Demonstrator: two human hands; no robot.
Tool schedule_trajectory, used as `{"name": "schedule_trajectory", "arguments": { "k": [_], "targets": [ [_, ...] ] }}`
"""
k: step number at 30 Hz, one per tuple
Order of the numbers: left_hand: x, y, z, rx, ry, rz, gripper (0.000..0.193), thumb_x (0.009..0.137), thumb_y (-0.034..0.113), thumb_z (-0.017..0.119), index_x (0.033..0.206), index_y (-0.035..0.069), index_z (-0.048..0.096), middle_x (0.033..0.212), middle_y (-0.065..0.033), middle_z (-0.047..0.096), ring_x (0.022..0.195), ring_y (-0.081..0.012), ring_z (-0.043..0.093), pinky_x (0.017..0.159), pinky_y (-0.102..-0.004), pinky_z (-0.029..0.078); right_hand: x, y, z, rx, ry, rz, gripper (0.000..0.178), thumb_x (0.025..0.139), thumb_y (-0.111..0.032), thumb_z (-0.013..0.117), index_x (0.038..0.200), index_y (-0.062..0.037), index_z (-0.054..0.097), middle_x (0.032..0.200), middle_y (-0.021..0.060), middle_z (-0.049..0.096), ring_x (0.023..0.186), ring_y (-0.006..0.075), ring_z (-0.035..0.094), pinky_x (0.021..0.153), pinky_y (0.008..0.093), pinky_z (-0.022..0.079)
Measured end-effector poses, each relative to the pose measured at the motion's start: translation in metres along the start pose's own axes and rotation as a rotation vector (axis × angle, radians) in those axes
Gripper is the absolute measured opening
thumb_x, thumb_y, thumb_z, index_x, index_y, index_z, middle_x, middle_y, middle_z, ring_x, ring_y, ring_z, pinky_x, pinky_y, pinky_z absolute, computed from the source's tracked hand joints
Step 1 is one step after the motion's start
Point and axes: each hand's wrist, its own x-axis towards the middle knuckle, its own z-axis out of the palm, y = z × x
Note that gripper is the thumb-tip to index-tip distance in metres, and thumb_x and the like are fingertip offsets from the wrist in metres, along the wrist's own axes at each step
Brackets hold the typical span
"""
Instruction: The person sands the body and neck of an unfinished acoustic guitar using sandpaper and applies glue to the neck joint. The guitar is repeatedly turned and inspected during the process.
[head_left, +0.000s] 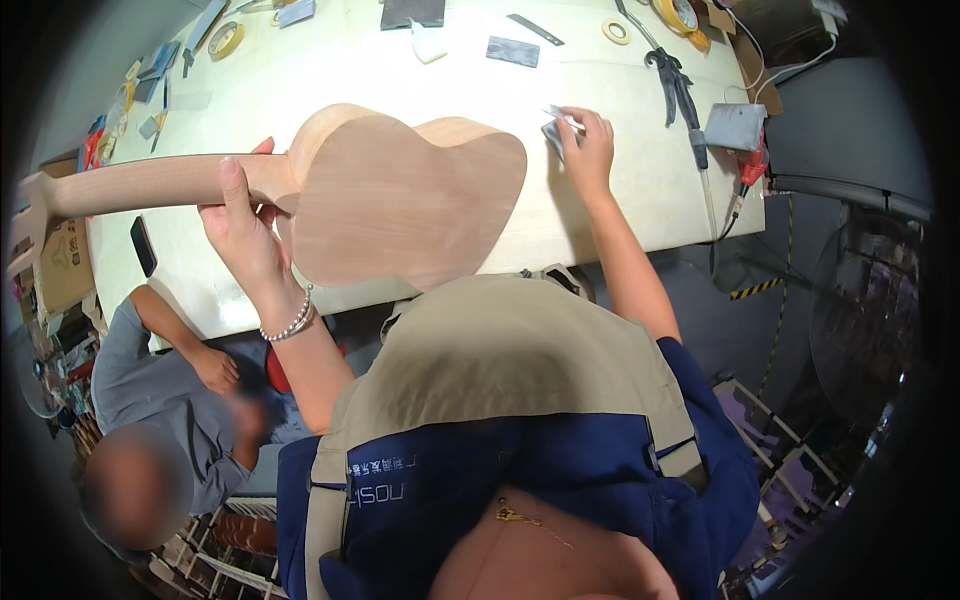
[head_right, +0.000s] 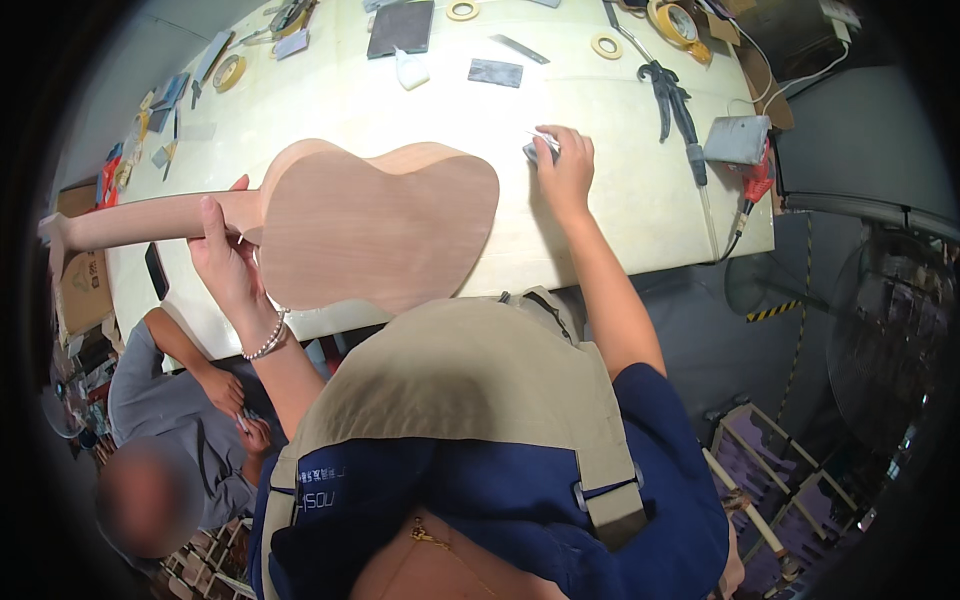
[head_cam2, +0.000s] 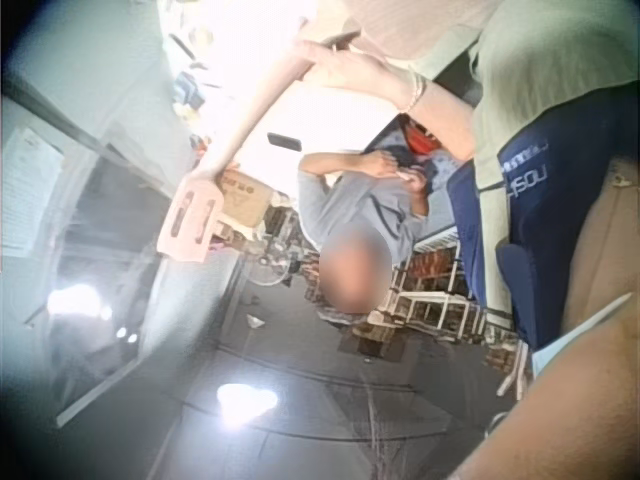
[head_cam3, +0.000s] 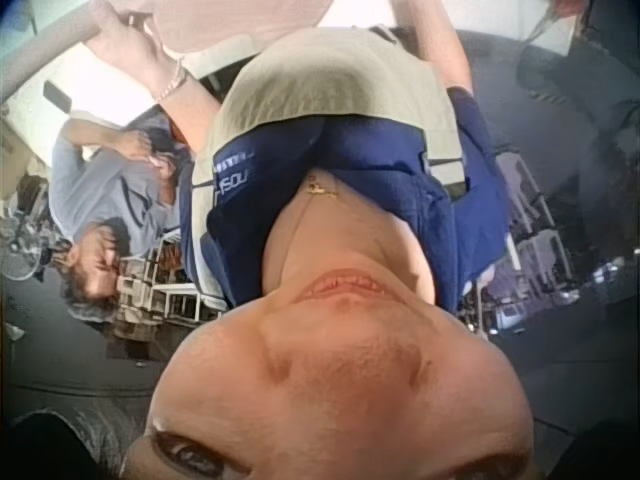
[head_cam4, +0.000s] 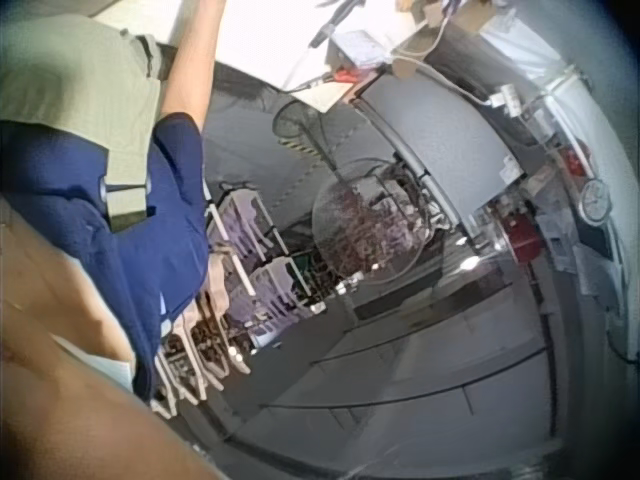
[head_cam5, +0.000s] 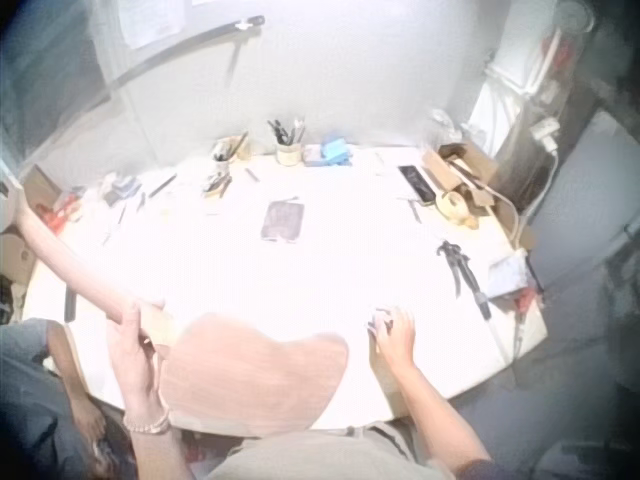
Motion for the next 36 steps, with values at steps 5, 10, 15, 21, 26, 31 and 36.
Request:
{"name": "schedule_trajectory", "arguments": {
  "k": [5,10,15,21,26,31,36],
  "targets": [
    [0.010,-0.006,0.004,0.085,-0.005,0.022,0.035,0.092,0.026,0.054,0.112,0.001,0.041,0.103,-0.0238,0.061,0.090,-0.0203,0.062,0.071,-0.0273,0.053,0.079,0.012,0.019,0.003,-0.052,-0.062,0.016,0.078,-0.017,0.065,0.091,-0.0090,0.067,0.089,0.0092,0.064,0.086,0.0270,0.054,0.081,0.0357,0.042],
    [0.018,-0.011,0.001,0.085,0.043,0.015,0.033,0.091,0.024,0.055,0.109,-0.001,0.041,0.095,-0.0225,0.063,0.086,-0.0204,0.064,0.067,-0.0278,0.054,0.097,-0.002,-0.015,-0.185,-0.234,0.255,0.035,0.076,-0.040,0.068,0.075,-0.0064,0.061,0.068,0.0084,0.063,0.064,0.0247,0.060,0.061,0.0341,0.047],
    [0.043,-0.028,0.000,0.093,0.014,-0.078,0.034,0.091,0.025,0.055,0.107,-0.002,0.042,0.093,-0.0217,0.064,0.078,-0.0192,0.064,0.059,-0.0280,0.053,0.004,-0.002,-0.018,-0.549,-0.353,0.030,0.041,0.066,-0.043,0.075,0.077,-0.0094,0.055,0.084,0.0115,0.057,0.081,0.0308,0.055,0.070,0.0390,0.045],
    [0.047,-0.023,0.016,0.100,-0.035,-0.052,0.032,0.089,0.027,0.057,0.099,-0.002,0.047,0.089,-0.0188,0.065,0.074,-0.0190,0.064,0.059,-0.0277,0.053,0.004,-0.015,-0.009,0.104,-0.191,0.181,0.036,0.069,-0.025,0.078,0.093,-0.0066,0.060,0.099,0.0094,0.052,0.084,0.0228,0.056,0.072,0.0341,0.048],
    [0.044,-0.011,0.029,0.189,-0.089,-0.106,0.033,0.088,0.029,0.057,0.101,0.001,0.047,0.095,-0.0194,0.065,0.076,-0.0177,0.062,0.064,-0.0257,0.051,0.020,-0.114,-0.008,0.377,-0.092,-0.306,0.037,0.072,-0.022,0.076,0.104,-0.0070,0.065,0.108,0.0099,0.054,0.082,0.0194,0.060,0.065,0.0281,0.052],
    [0.047,-0.010,0.037,0.280,-0.079,-0.093,0.029,0.084,0.022,0.061,0.099,-0.001,0.048,0.091,-0.0178,0.065,0.072,-0.0157,0.061,0.063,-0.0235,0.049,0.013,-0.144,0.033,0.185,0.072,-0.692,0.036,0.067,-0.020,0.075,0.101,-0.0115,0.068,0.102,0.0021,0.062,0.062,0.0156,0.050,0.050,0.0249,0.045],
    [0.052,-0.015,0.036,0.281,-0.155,-0.057,0.023,0.081,0.013,0.061,0.095,-0.001,0.049,0.088,-0.0179,0.066,0.071,-0.0150,0.061,0.061,-0.0235,0.048,0.015,-0.149,0.040,0.137,0.119,-0.707,0.038,0.066,-0.019,0.074,0.102,-0.0120,0.068,0.106,-0.0006,0.060,0.062,0.0170,0.040,0.050,0.0242,0.039]
  ]
}}
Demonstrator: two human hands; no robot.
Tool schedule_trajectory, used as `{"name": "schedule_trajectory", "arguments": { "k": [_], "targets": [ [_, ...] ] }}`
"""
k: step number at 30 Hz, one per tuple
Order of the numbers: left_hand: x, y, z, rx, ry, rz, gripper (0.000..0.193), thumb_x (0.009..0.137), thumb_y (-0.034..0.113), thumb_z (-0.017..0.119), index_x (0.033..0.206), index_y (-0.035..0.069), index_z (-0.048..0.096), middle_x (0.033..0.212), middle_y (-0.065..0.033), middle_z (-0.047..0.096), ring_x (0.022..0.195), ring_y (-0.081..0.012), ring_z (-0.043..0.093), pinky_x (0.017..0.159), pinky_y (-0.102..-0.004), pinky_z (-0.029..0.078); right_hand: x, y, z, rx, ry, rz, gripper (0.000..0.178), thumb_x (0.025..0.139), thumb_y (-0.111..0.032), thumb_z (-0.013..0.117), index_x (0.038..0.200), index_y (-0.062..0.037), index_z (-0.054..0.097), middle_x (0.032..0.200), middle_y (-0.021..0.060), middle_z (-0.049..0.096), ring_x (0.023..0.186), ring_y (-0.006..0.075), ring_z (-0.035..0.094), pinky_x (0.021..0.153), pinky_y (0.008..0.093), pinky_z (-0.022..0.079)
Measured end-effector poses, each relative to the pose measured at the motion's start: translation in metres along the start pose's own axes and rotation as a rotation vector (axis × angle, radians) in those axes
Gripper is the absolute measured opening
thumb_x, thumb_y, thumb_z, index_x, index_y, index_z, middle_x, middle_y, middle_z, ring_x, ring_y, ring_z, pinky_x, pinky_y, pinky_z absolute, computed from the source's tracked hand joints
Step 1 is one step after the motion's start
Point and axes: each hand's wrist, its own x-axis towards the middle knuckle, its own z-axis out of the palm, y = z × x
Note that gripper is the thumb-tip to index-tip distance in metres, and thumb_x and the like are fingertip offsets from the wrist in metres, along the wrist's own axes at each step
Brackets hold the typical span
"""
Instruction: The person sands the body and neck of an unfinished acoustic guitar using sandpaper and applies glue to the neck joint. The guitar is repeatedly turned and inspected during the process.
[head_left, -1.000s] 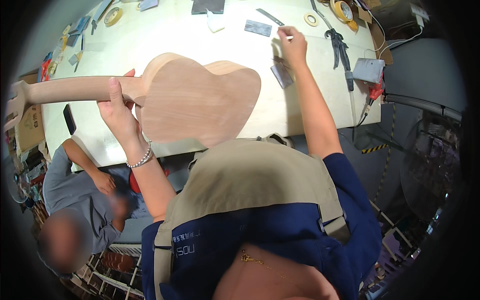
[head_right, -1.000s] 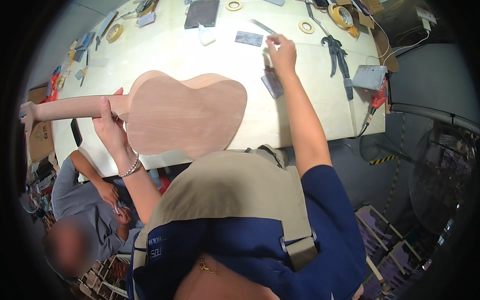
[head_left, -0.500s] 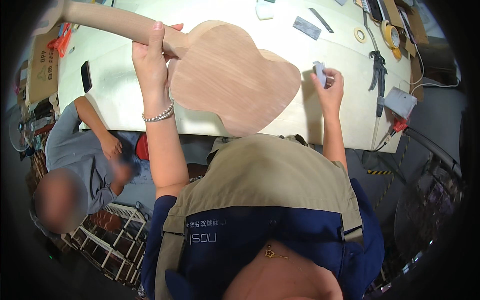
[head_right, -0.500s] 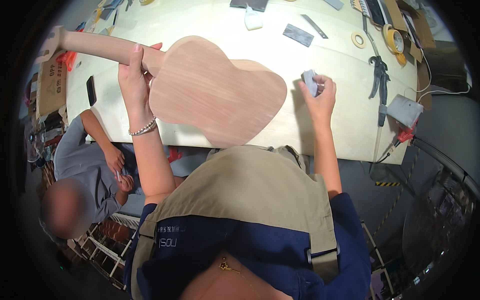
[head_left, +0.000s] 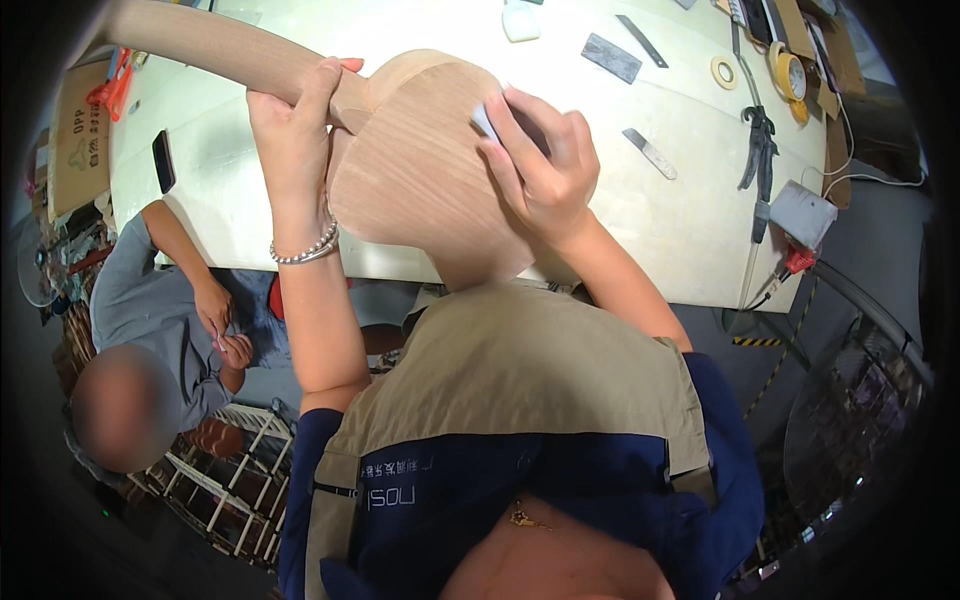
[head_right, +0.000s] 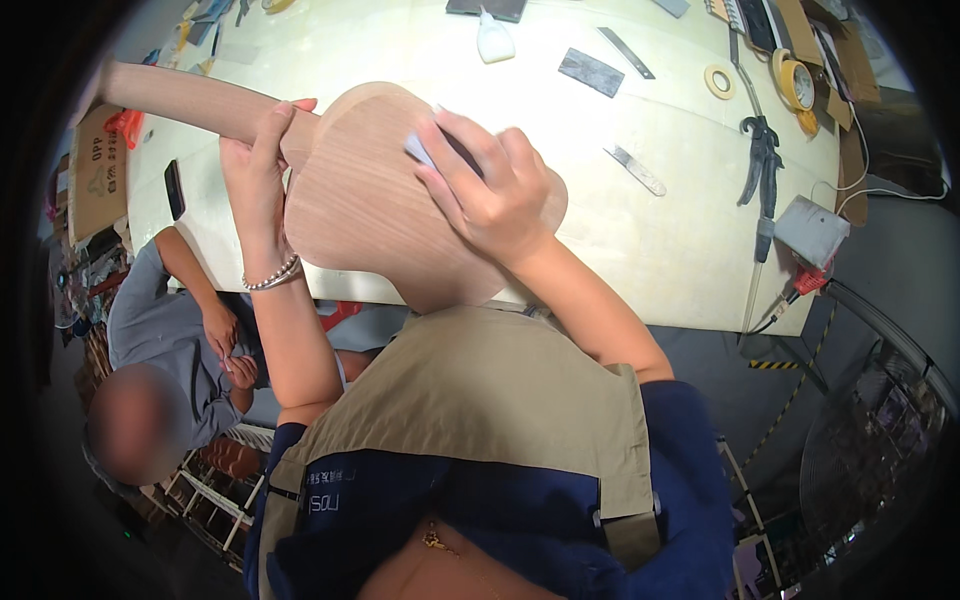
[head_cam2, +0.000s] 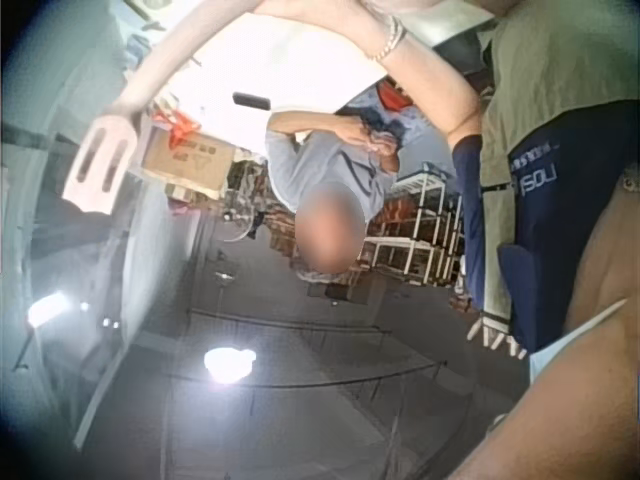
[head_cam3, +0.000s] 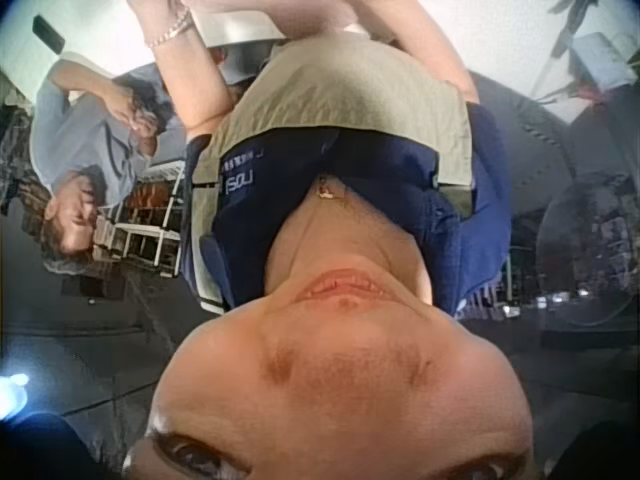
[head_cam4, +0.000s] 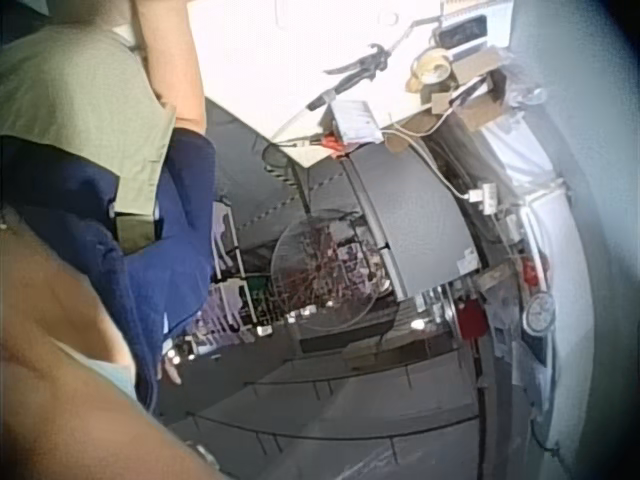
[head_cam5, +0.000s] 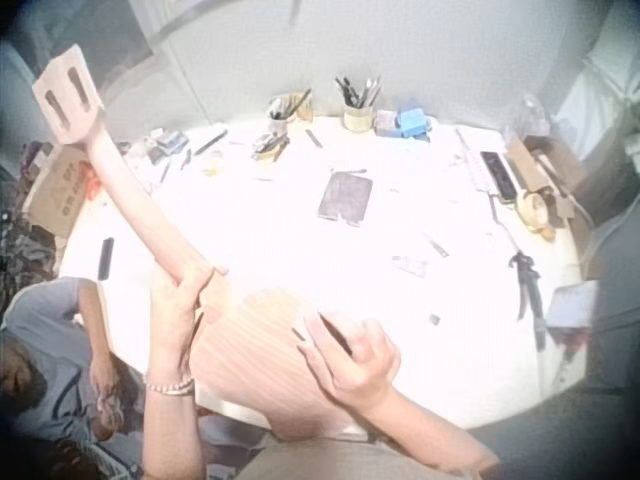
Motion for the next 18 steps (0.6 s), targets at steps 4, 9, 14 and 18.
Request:
{"name": "schedule_trajectory", "arguments": {
  "k": [4,9,14,18],
  "targets": [
    [0.002,0.000,0.002,-0.030,0.037,-0.033,0.021,0.082,0.013,0.061,0.092,-0.001,0.050,0.087,-0.0186,0.066,0.070,-0.0150,0.061,0.060,-0.0235,0.047,0.000,-0.006,-0.001,-0.023,-0.056,0.070,0.038,0.067,-0.016,0.073,0.104,-0.0112,0.067,0.108,-0.0019,0.059,0.065,0.0184,0.039,0.053,0.0256,0.039],
    [0.000,0.006,0.007,-0.007,0.000,0.002,0.020,0.082,0.014,0.061,0.090,-0.002,0.050,0.088,-0.0188,0.066,0.070,-0.0138,0.061,0.060,-0.0238,0.048,0.006,-0.002,-0.005,-0.033,-0.076,0.076,0.038,0.071,-0.013,0.070,0.108,-0.0086,0.066,0.109,0.0028,0.059,0.068,0.0181,0.042,0.058,0.0254,0.039],
    [-0.002,0.003,0.012,-0.005,0.066,0.021,0.020,0.082,0.016,0.061,0.090,0.001,0.051,0.085,-0.0152,0.067,0.067,-0.0091,0.057,0.054,-0.0203,0.039,-0.010,-0.008,-0.019,-0.018,-0.156,0.144,0.034,0.074,-0.009,0.067,0.108,-0.0053,0.066,0.109,0.0056,0.059,0.071,0.0183,0.043,0.063,0.0267,0.039],
    [-0.004,0.011,0.009,0.030,-0.018,0.036,0.018,0.082,0.016,0.060,0.090,0.001,0.052,0.084,-0.0134,0.068,0.067,-0.0075,0.056,0.053,-0.0192,0.036,0.004,0.001,-0.007,-0.106,-0.033,0.034,0.039,0.066,-0.015,0.072,0.104,-0.0117,0.068,0.109,-0.0046,0.058,0.065,0.0162,0.039,0.050,0.0237,0.038]
  ]
}}
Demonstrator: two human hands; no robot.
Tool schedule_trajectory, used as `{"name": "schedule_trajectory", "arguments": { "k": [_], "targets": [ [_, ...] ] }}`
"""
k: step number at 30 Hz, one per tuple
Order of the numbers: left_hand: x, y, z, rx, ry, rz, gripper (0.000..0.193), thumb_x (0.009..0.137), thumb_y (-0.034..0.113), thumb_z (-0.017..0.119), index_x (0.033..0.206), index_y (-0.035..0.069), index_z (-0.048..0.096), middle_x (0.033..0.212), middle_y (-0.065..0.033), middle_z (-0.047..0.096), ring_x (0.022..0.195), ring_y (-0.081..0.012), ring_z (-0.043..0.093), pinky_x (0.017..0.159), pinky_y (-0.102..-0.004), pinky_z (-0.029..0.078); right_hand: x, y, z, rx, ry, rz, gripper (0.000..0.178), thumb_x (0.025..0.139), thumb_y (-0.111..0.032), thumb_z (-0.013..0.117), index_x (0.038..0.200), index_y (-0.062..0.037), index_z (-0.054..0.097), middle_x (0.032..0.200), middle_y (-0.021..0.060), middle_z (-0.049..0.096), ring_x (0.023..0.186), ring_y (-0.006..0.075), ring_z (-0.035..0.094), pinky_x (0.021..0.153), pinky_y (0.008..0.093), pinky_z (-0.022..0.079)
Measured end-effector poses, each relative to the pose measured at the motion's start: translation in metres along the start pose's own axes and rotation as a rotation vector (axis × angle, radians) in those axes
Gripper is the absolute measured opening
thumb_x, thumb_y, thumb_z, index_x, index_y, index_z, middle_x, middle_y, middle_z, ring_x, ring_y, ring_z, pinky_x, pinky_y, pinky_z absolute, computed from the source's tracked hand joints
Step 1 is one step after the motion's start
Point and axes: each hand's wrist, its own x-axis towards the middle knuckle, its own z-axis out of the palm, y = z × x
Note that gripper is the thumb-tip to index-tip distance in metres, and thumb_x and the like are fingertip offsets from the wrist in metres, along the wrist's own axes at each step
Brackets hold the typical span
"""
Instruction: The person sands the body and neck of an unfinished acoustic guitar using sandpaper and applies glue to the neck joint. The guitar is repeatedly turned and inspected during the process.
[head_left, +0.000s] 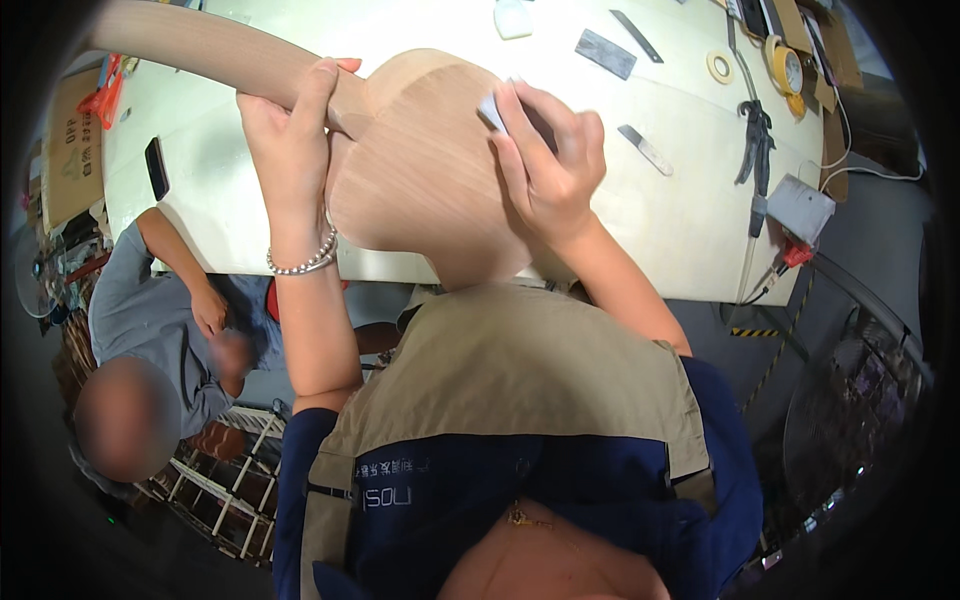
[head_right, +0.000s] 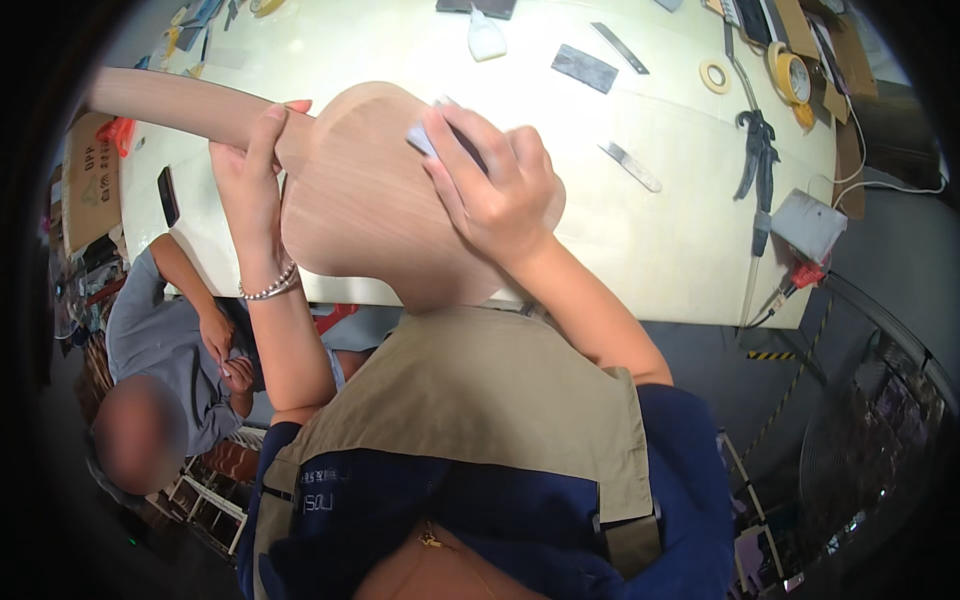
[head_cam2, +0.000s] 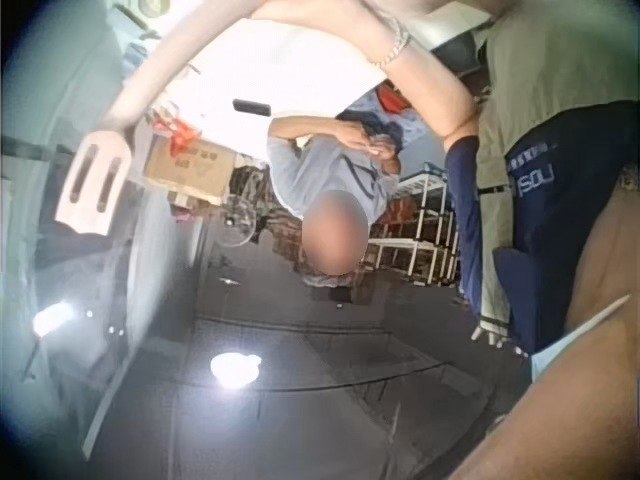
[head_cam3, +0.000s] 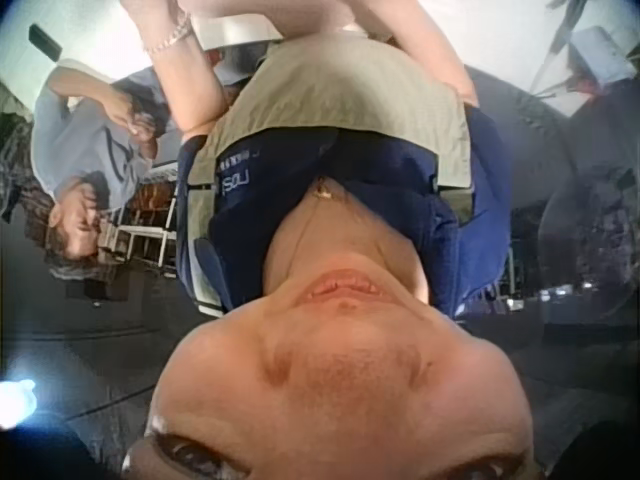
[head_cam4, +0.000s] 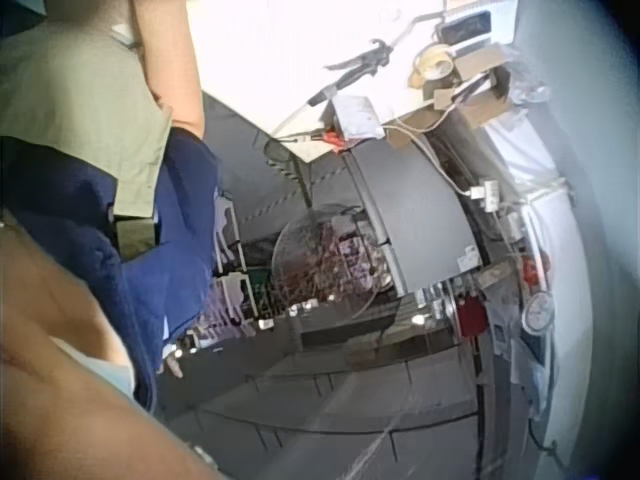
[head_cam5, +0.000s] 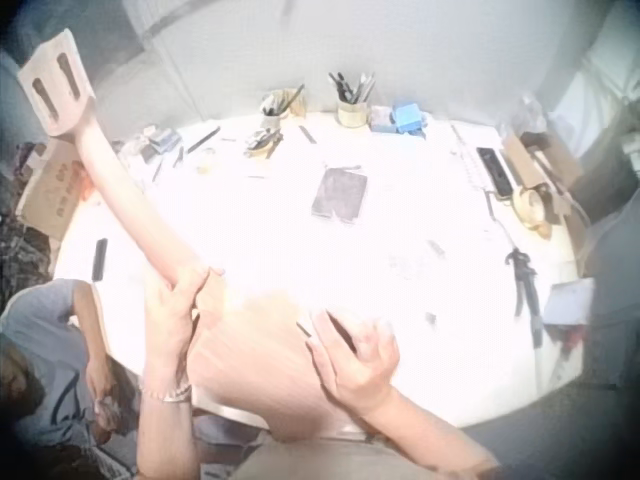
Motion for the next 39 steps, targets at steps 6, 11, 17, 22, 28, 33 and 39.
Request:
{"name": "schedule_trajectory", "arguments": {
  "k": [6,11,17,22,28,33,39],
  "targets": [
    [0.000,-0.005,0.007,-0.077,0.114,0.003,0.018,0.082,0.015,0.060,0.090,0.001,0.051,0.085,-0.0133,0.068,0.067,-0.0078,0.056,0.054,-0.0192,0.037,-0.012,0.000,-0.005,0.048,-0.019,0.066,0.040,0.067,-0.014,0.072,0.106,-0.0118,0.067,0.110,-0.0044,0.058,0.065,0.0173,0.039,0.053,0.0250,0.039],
    [-0.002,-0.005,0.003,-0.020,0.064,-0.004,0.019,0.083,0.014,0.060,0.093,0.000,0.049,0.087,-0.0150,0.067,0.068,-0.0099,0.058,0.055,-0.0202,0.039,-0.003,-0.002,-0.003,0.059,-0.006,0.063,0.038,0.068,-0.013,0.071,0.105,-0.0106,0.067,0.109,-0.0026,0.059,0.066,0.0174,0.040,0.053,0.0247,0.039],
    [-0.002,-0.001,0.003,-0.006,0.038,-0.003,0.018,0.084,0.014,0.059,0.092,0.001,0.050,0.087,-0.0147,0.067,0.068,-0.0101,0.058,0.055,-0.0206,0.039,0.002,0.001,-0.003,0.056,0.010,0.063,0.037,0.067,-0.014,0.071,0.104,-0.0105,0.068,0.107,-0.0029,0.060,0.066,0.0176,0.040,0.053,0.0246,0.040],
    [0.000,-0.005,0.005,-0.027,0.058,0.024,0.017,0.084,0.012,0.059,0.090,-0.001,0.050,0.087,-0.0164,0.066,0.071,-0.0126,0.060,0.059,-0.0222,0.043,-0.010,0.000,-0.006,0.045,-0.003,0.086,0.040,0.067,-0.015,0.072,0.106,-0.0119,0.067,0.109,-0.0046,0.059,0.065,0.0177,0.039,0.056,0.0245,0.039],
    [-0.003,-0.001,0.008,-0.056,0.066,0.007,0.017,0.084,0.010,0.058,0.091,-0.004,0.050,0.089,-0.0188,0.065,0.075,-0.0170,0.061,0.069,-0.0267,0.049,-0.012,-0.010,-0.013,0.100,-0.079,0.090,0.033,0.077,-0.013,0.066,0.109,-0.0070,0.066,0.111,0.0044,0.058,0.075,0.0188,0.042,0.066,0.0258,0.038],
    [-0.003,0.003,0.007,-0.003,-0.035,-0.018,0.021,0.084,0.009,0.057,0.097,-0.002,0.044,0.090,-0.0182,0.065,0.077,-0.0168,0.061,0.068,-0.0269,0.050,0.011,-0.009,0.003,0.071,0.026,-0.015,0.042,0.067,-0.014,0.072,0.108,-0.0133,0.067,0.114,-0.0045,0.057,0.069,0.0163,0.037,0.059,0.0243,0.036],
    [-0.003,-0.003,0.012,-0.058,0.046,0.052,0.019,0.084,0.008,0.057,0.096,-0.002,0.045,0.089,-0.0175,0.065,0.074,-0.0152,0.061,0.065,-0.0258,0.049,-0.003,-0.012,-0.005,0.113,-0.004,0.022,0.043,0.067,-0.015,0.072,0.109,-0.0140,0.066,0.114,-0.0068,0.056,0.071,0.0170,0.037,0.061,0.0257,0.036]
  ]
}}
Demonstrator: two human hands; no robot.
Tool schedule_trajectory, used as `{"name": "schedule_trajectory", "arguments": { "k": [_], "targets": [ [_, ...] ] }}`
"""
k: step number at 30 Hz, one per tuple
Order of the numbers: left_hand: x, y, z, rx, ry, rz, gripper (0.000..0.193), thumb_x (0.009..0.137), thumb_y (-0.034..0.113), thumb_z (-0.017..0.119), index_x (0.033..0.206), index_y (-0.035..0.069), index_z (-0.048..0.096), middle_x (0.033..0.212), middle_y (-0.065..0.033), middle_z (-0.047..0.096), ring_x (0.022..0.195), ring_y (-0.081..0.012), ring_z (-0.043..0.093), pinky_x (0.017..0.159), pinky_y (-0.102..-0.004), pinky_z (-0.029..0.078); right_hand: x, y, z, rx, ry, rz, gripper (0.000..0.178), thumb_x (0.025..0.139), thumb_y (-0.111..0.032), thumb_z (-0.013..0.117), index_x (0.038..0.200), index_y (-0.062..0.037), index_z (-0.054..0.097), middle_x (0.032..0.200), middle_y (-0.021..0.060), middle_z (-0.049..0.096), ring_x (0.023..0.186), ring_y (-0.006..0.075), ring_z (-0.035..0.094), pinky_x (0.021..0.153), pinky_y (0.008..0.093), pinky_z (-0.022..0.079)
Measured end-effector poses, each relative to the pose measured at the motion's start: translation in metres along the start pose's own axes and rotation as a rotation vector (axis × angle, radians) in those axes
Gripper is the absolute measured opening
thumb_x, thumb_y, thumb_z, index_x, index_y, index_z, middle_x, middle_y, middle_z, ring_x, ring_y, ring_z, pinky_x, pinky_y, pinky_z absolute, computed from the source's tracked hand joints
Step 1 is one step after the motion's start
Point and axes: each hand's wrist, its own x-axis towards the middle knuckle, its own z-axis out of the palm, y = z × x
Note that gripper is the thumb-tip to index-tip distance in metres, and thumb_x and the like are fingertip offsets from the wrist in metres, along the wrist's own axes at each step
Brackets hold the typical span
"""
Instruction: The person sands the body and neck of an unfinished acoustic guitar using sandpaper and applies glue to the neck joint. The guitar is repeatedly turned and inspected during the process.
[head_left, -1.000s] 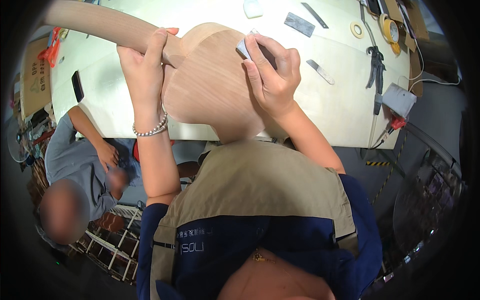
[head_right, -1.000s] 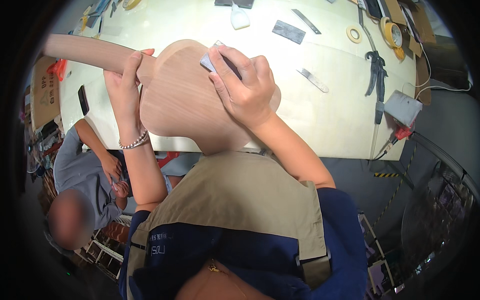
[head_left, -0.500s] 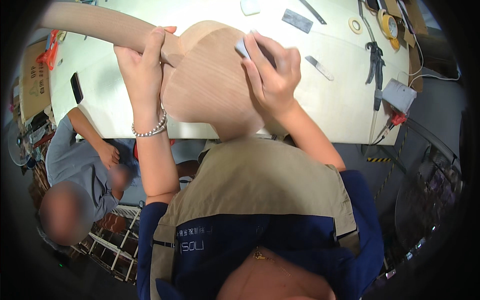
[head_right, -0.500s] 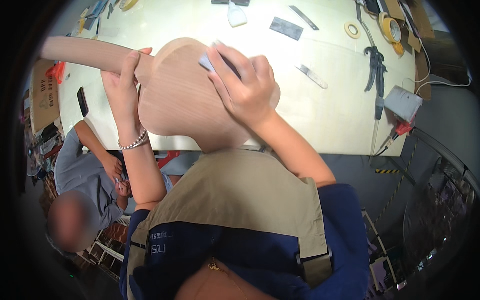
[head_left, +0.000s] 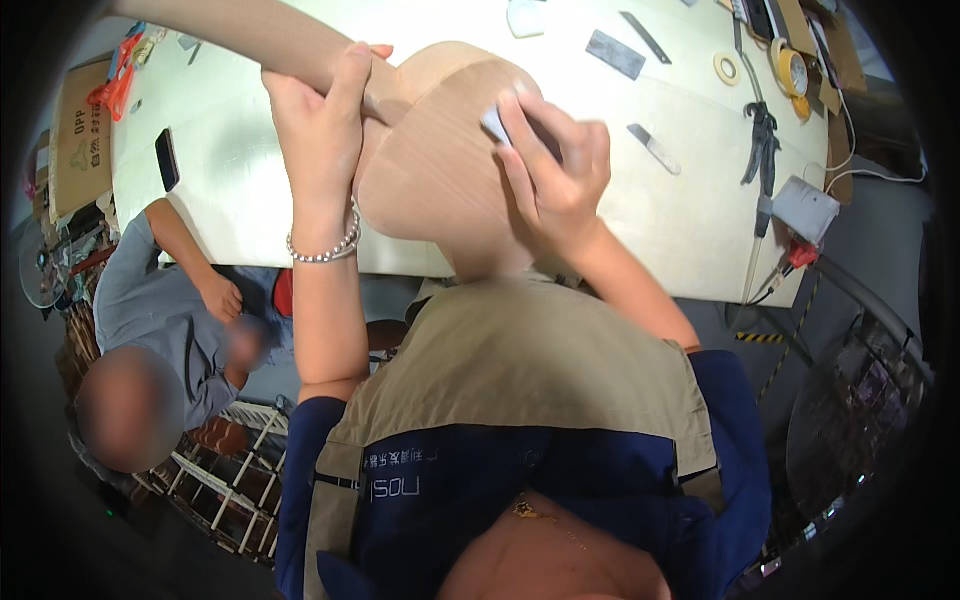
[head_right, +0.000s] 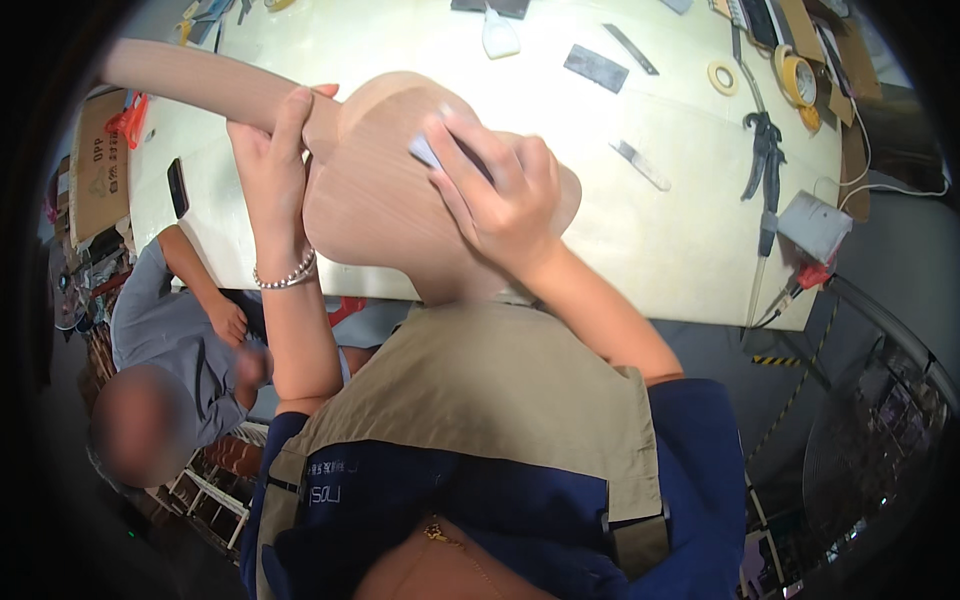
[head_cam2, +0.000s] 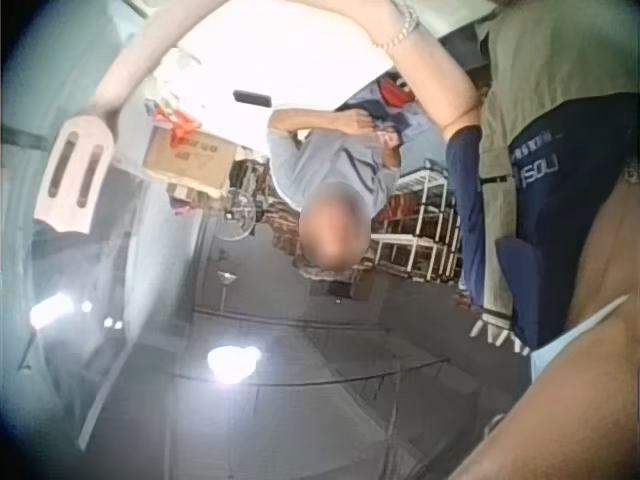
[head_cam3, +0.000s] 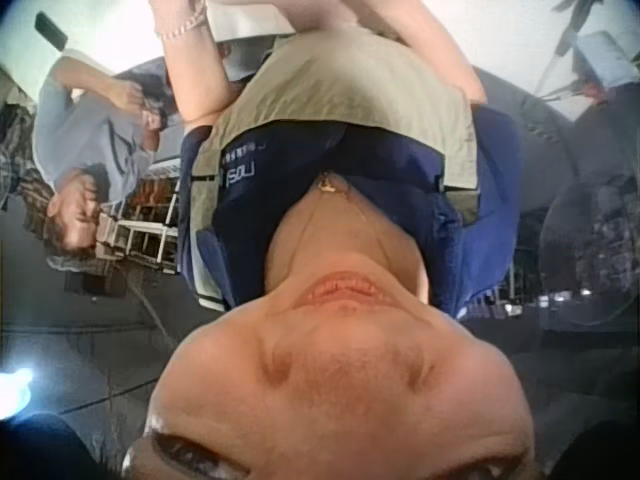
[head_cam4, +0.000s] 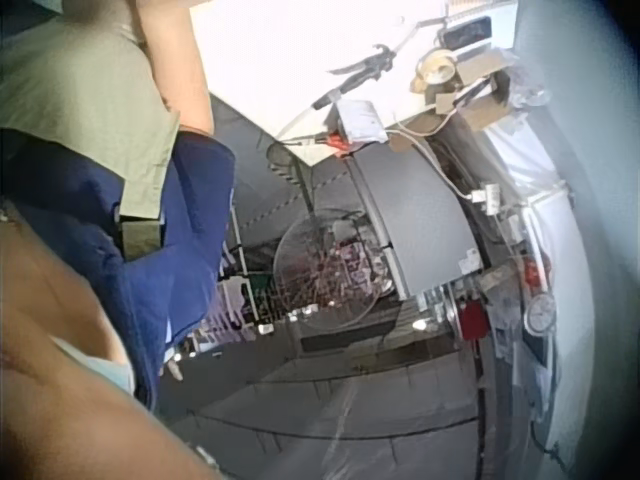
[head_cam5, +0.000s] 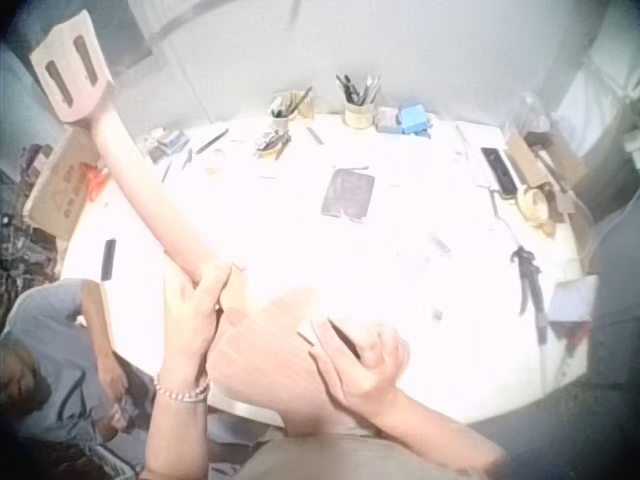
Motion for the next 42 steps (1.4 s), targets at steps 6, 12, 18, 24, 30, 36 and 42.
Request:
{"name": "schedule_trajectory", "arguments": {
  "k": [6,12,18,24,30,36,42],
  "targets": [
    [0.001,0.001,0.003,0.009,0.014,0.040,0.018,0.085,0.009,0.057,0.094,-0.003,0.046,0.087,-0.0166,0.065,0.073,-0.0155,0.061,0.064,-0.0262,0.050,-0.011,-0.006,-0.003,0.051,-0.033,-0.010,0.043,0.067,-0.016,0.072,0.109,-0.0133,0.066,0.113,-0.0063,0.056,0.070,0.0166,0.037,0.060,0.0263,0.035],
    [0.000,-0.001,-0.006,0.039,-0.056,-0.007,0.031,0.084,0.009,0.059,0.101,-0.006,0.038,0.091,-0.0177,0.064,0.080,-0.0179,0.063,0.069,-0.0272,0.051,0.007,-0.018,-0.004,0.003,-0.033,-0.039,0.043,0.066,-0.015,0.072,0.109,-0.0140,0.066,0.112,-0.0060,0.056,0.069,0.0159,0.038,0.060,0.0258,0.036],
    [-0.005,-0.003,0.000,0.040,-0.023,0.067,0.027,0.085,0.009,0.058,0.099,-0.005,0.040,0.091,-0.0184,0.064,0.081,-0.0181,0.063,0.070,-0.0269,0.051,0.012,-0.015,-0.004,0.026,-0.041,-0.093,0.043,0.065,-0.015,0.072,0.108,-0.0142,0.067,0.112,-0.0053,0.056,0.069,0.0163,0.038,0.061,0.0256,0.037],
    [-0.003,0.002,0.005,0.041,0.000,0.092,0.021,0.085,0.008,0.057,0.097,-0.004,0.044,0.091,-0.0180,0.064,0.080,-0.0170,0.062,0.070,-0.0266,0.050,-0.007,-0.019,-0.007,0.076,-0.031,-0.078,0.042,0.066,-0.017,0.072,0.106,-0.0127,0.067,0.111,-0.0055,0.056,0.072,0.0166,0.043,0.060,0.0266,0.038],
    [-0.008,0.003,0.005,0.020,0.012,0.088,0.029,0.086,0.010,0.058,0.102,-0.004,0.039,0.092,-0.0178,0.063,0.086,-0.0188,0.062,0.074,-0.0275,0.050,-0.015,-0.025,-0.008,0.040,-0.037,-0.081,0.040,0.067,-0.021,0.072,0.106,-0.0152,0.067,0.111,-0.0058,0.056,0.070,0.0160,0.042,0.060,0.0267,0.038],
    [-0.011,0.004,0.001,0.016,-0.021,0.066,0.038,0.084,0.009,0.060,0.103,-0.009,0.032,0.091,-0.0189,0.062,0.085,-0.0194,0.063,0.076,-0.0274,0.050,0.004,-0.028,-0.002,0.009,0.009,-0.084,0.041,0.065,-0.021,0.072,0.105,-0.0164,0.068,0.113,-0.0075,0.056,0.071,0.0157,0.041,0.061,0.0258,0.037],
    [-0.009,0.001,-0.002,-0.016,-0.023,0.030,0.032,0.086,0.009,0.058,0.104,-0.005,0.035,0.092,-0.0187,0.063,0.084,-0.0184,0.062,0.073,-0.0273,0.050,0.012,-0.031,0.001,0.005,-0.004,-0.085,0.043,0.066,-0.020,0.072,0.108,-0.0168,0.066,0.114,-0.0071,0.055,0.071,0.0165,0.041,0.061,0.0274,0.038]
  ]
}}
